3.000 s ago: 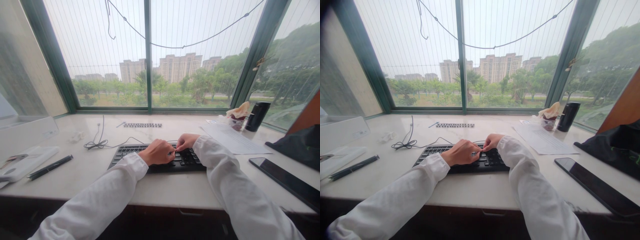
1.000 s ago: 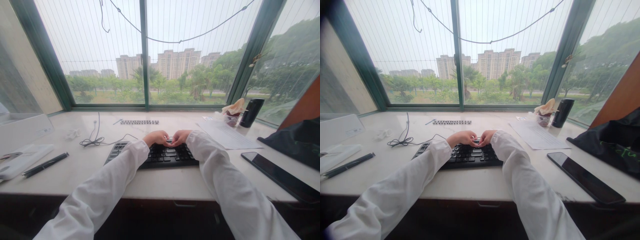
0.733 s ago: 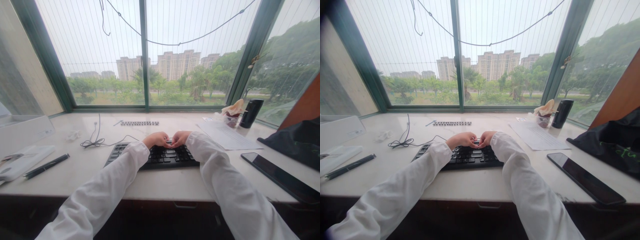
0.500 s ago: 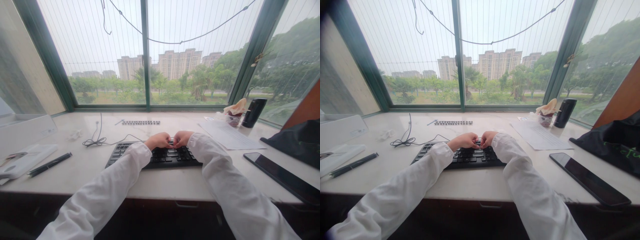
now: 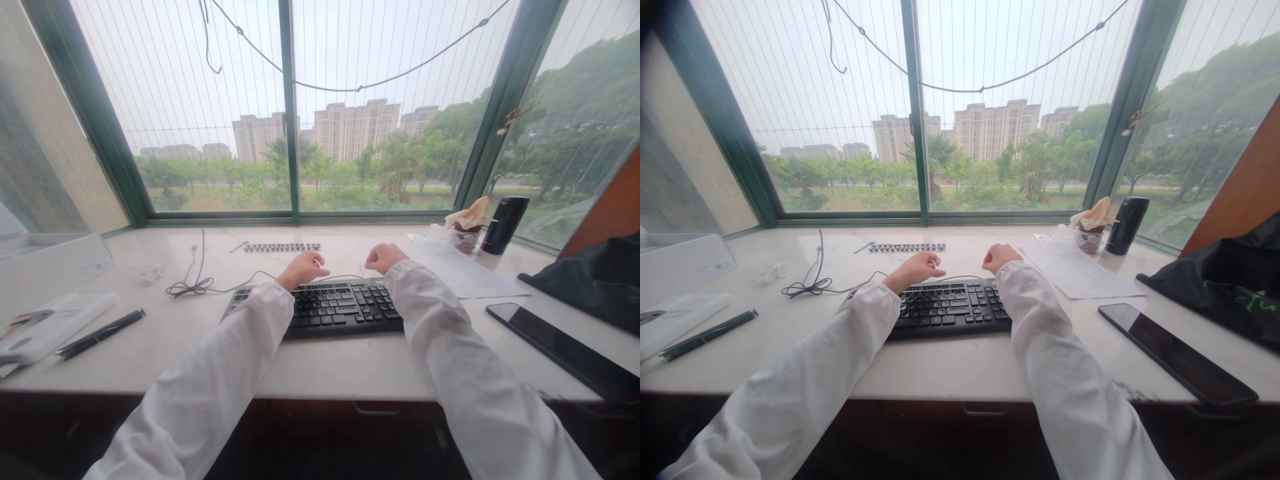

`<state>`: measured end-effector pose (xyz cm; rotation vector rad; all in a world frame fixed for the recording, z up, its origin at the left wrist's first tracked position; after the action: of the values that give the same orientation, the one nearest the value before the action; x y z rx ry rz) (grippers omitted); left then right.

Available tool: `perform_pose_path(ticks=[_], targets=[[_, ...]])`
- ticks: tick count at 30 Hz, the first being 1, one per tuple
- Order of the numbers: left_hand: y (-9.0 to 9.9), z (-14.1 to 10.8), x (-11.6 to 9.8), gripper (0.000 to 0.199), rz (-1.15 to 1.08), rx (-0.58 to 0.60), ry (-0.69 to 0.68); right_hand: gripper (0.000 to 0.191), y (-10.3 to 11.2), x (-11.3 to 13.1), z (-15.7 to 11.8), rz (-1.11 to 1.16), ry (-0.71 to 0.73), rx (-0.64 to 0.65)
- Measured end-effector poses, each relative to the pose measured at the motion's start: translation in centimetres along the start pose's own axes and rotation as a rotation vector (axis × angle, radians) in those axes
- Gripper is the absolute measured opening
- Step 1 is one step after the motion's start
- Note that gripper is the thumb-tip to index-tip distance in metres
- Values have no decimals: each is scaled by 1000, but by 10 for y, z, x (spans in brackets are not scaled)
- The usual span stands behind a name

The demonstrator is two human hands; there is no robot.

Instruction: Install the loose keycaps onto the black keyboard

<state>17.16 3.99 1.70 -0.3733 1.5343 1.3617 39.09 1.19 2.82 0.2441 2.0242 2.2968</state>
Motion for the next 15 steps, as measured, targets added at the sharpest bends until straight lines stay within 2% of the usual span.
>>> perform_pose_path(ticks=[6,11,13,15], targets=[[13,2,9,30,211,-67,61,21,7,-16,-3,-15,-163,-56],[50,-6,10,19,595,-276,161,25,20,-28,-10,-30,-282,-97],[64,-9,14,22,717,-314,212,32,17,-31,-9,-58,-294,-92],[75,-10,21,23,750,-322,251,40,4,-27,-5,-83,-238,-34]])
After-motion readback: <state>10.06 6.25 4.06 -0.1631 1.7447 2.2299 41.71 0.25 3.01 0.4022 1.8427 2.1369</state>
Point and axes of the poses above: each hand's wrist, its own z-axis towards the middle knuckle, its own y-axis out of the back of the hand, x = y × z, the point moved 8 cm from there along z, towards the middle knuckle, and after that the axes turned 11 degrees about -z, right-handed, at the moved point
